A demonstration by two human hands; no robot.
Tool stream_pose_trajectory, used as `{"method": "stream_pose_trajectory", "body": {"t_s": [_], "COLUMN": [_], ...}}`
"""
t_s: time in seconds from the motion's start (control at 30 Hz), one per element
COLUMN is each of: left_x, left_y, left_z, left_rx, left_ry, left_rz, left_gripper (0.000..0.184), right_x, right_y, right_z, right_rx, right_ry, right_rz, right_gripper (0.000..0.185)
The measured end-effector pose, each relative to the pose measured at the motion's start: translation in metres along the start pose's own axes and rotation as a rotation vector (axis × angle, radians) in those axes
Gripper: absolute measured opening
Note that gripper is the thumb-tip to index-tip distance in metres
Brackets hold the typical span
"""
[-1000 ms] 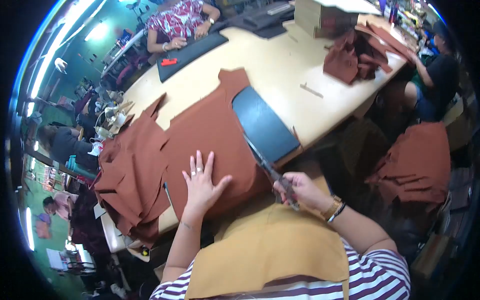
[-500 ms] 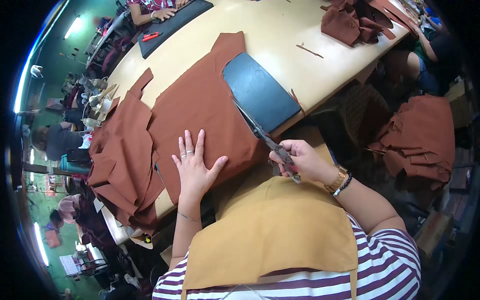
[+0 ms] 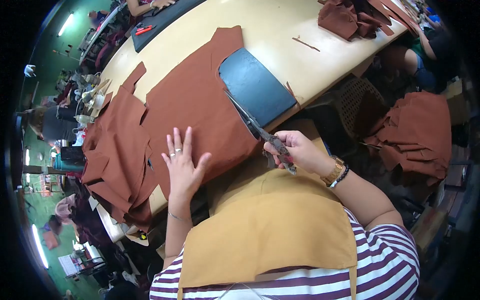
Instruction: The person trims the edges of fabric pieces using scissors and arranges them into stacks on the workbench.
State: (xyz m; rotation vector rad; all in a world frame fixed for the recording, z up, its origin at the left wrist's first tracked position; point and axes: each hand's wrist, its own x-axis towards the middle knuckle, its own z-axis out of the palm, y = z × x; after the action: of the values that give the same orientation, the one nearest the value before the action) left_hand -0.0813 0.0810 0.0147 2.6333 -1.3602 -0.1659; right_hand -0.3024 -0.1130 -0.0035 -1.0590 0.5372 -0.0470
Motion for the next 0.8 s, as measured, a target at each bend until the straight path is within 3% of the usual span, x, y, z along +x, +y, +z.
{"method": "stream_pose_trajectory", "body": {"t_s": [0.2,0.53,0.63,0.8], "left_x": [0.005,-0.007,-0.013,-0.025], "left_y": [-0.009,-0.001,0.003,0.004], "left_z": [0.004,0.004,0.003,0.004], "left_rx": [0.065,0.065,0.07,0.036], "left_ry": [0.007,0.005,-0.015,-0.023], "left_rz": [0.012,-0.019,-0.016,-0.009], "left_gripper": [0.084,0.08,0.078,0.076], "right_x": [0.01,0.008,0.013,0.018], "right_y": [-0.012,0.001,-0.01,-0.004], "right_z": [0.005,0.001,0.007,-0.002], "right_rx": [0.002,0.014,0.007,-0.004], "right_ry": [0.038,-0.002,0.084,-0.024], "right_rz": [0.058,-0.045,0.073,0.011], "right_gripper": [0.026,0.025,0.024,0.019]}}
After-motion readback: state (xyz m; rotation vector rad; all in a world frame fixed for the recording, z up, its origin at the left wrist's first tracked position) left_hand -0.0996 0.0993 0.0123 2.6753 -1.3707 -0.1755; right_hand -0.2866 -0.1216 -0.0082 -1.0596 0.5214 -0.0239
